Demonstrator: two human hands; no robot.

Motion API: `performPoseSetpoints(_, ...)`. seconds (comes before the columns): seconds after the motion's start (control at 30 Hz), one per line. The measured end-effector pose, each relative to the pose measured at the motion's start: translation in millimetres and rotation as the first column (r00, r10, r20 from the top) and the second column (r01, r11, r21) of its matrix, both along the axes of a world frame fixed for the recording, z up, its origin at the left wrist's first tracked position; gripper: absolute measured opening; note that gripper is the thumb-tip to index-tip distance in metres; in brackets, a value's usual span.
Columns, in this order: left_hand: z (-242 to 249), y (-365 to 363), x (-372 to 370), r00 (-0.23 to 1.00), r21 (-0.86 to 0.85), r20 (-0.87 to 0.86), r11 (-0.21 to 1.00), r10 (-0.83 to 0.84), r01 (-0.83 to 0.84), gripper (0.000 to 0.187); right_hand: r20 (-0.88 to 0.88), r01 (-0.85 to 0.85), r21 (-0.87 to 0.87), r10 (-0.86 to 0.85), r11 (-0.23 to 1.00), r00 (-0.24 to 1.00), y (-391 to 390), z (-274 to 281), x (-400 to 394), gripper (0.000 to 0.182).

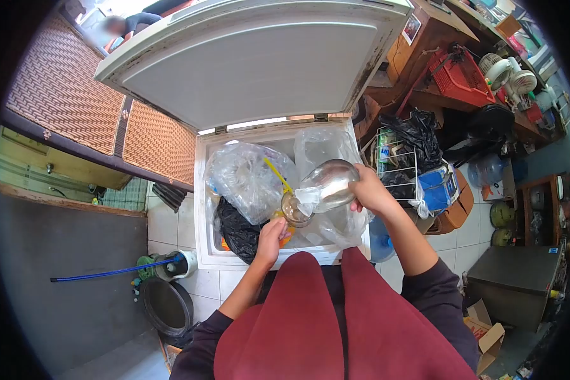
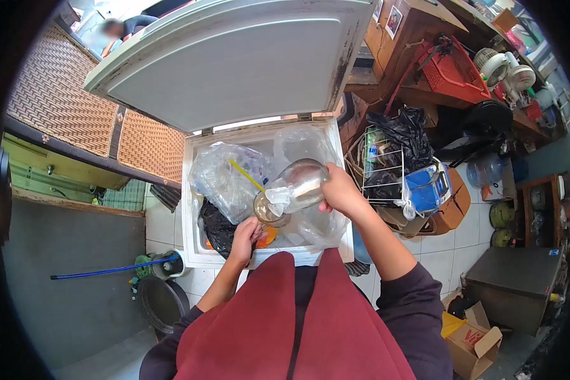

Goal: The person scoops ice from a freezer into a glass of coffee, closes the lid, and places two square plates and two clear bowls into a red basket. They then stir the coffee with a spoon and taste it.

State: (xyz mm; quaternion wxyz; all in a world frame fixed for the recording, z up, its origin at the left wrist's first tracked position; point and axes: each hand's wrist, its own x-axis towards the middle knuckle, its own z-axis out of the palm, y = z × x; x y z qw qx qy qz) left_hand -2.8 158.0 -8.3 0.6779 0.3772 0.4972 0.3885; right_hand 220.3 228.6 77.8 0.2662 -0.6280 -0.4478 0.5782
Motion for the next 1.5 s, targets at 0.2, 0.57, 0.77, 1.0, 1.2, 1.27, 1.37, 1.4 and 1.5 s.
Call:
performPoseSetpoints(0.2,-20.5,17.5,15.3,1.000,0.097,0.007,0.995,-0.019,0.019,0.031,-0.155,0.176,-0.025,-0.178,0.984,0.972,-5.4,-11.1,20.8,0.034)
performPoseSetpoints(0.57,-27.4,23.1,26.7,0.996,0.112,0.089,0.994,-0.016,0.006,0.027,0.009,0.188,0.089,-0.190,0.978,0.982,-10.6,10.1,23.1,0.032)
performPoseSetpoints(0.77,-28.4,23.0,25.3,0.997,0.079,0.069,0.997,0.021,-0.027,0.029,-0.015,0.240,0.069,-0.240,0.968,0.971,-8.1,-1.6,25.1,0.030)
performPoseSetpoints(1.0,-26.4,20.1,20.9,0.995,0.109,0.092,0.993,0.024,-0.034,0.029,-0.158,0.296,-0.045,-0.299,0.954,0.941,-15.3,-16.6,36.5,0.033)
performPoseSetpoints(1.2,-8.4,5.0,7.3,0.994,0.087,0.088,0.993,0.068,-0.076,0.029,0.463,-0.016,0.068,-0.017,0.998,0.886,-21.5,-39.9,5.2,0.029)
performPoseSetpoints(1.27,-1.0,-5.2,-4.7,0.994,0.076,0.077,0.993,0.082,-0.088,0.029,0.704,-0.202,0.162,0.031,0.966,0.709,-22.8,-84.3,-4.7,0.033)
performPoseSetpoints(1.37,13.9,-18.5,-22.0,0.992,0.104,0.087,0.989,0.097,-0.105,0.028,0.767,-0.328,0.319,-0.039,0.889,0.640,-30.4,-65.4,-29.6,0.026)
performPoseSetpoints(1.4,26.0,-23.9,-25.3,0.986,0.089,0.060,0.983,0.153,-0.158,0.027,0.715,-0.352,0.361,-0.014,0.864,0.699,-33.1,-50.7,-39.0,0.022)
performPoseSetpoints(1.5,31.6,-40.3,-50.0,0.986,0.093,0.048,0.982,0.161,-0.165,0.026,0.349,-0.648,0.089,0.586,0.756,0.731,-45.9,-29.2,-71.1,0.014)
